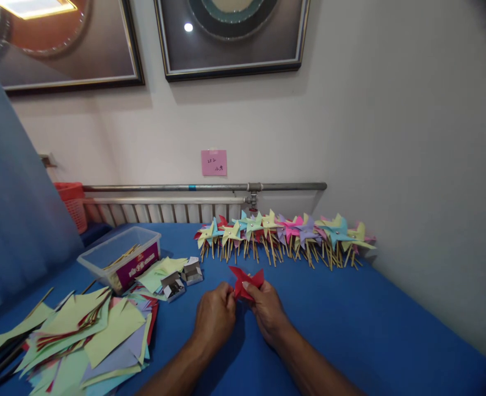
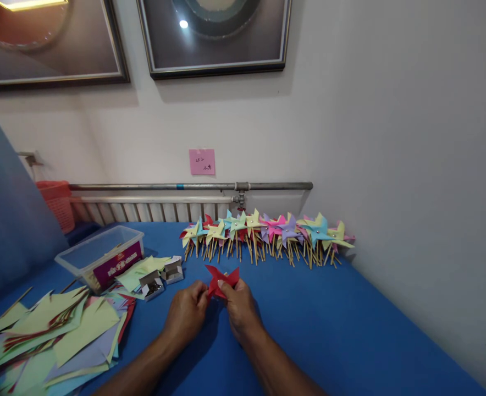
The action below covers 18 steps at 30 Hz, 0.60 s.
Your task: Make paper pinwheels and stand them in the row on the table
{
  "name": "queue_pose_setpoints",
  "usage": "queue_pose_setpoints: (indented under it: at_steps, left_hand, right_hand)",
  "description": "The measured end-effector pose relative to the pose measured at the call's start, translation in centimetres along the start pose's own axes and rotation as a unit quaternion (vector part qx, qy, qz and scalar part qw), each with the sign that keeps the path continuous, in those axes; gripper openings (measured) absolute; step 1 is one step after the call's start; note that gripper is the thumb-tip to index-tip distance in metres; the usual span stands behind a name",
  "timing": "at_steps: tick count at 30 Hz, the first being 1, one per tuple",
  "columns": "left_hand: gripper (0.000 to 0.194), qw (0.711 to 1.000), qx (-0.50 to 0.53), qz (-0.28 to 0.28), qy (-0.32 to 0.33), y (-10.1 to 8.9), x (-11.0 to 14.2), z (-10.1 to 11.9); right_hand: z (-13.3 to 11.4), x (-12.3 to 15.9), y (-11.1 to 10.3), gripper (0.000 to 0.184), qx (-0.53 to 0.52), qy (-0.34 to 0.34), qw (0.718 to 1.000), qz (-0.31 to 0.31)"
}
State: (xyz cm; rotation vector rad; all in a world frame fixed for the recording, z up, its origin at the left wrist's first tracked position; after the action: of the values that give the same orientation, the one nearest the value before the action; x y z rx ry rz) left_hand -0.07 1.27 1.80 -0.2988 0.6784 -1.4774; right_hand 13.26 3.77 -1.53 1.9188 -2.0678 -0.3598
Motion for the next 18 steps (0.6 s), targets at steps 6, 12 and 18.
queue_pose_setpoints:
  at_steps: [6, 12, 18]
  left_hand:
    - [0.017, 1.000, 0.019, 0.002, 0.002, 0.03, 0.10, 0.09]
    - [0.018, 1.000, 0.024, 0.004, 0.004, -0.01, 0.10, 0.17]
    - [0.018, 0.999, 0.032, 0.004, 0.008, 0.06, 0.16, 0.12]
  right_hand:
    - [-0.24, 0.38, 0.08, 0.030, -0.001, 0.007, 1.000, 0.001]
    - [-0.58, 0.71, 0.19, 0.029, 0.000, 0.011, 1.000, 0.004]
    - [-0.56, 0.71, 0.15, 0.034, -0.002, 0.018, 1.000, 0.005]
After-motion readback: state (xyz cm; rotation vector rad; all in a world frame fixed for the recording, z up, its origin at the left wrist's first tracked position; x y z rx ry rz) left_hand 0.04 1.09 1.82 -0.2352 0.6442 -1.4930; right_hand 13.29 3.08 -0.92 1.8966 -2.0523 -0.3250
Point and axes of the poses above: each hand's wrist, its own x-axis away from the middle knuckle, its own y-axis out of the palm, z = x × y, the point moved 2 cm from there along -x, towards the middle knuckle, and after that the axes turned 12 degrees about x, right-handed, at the moved point
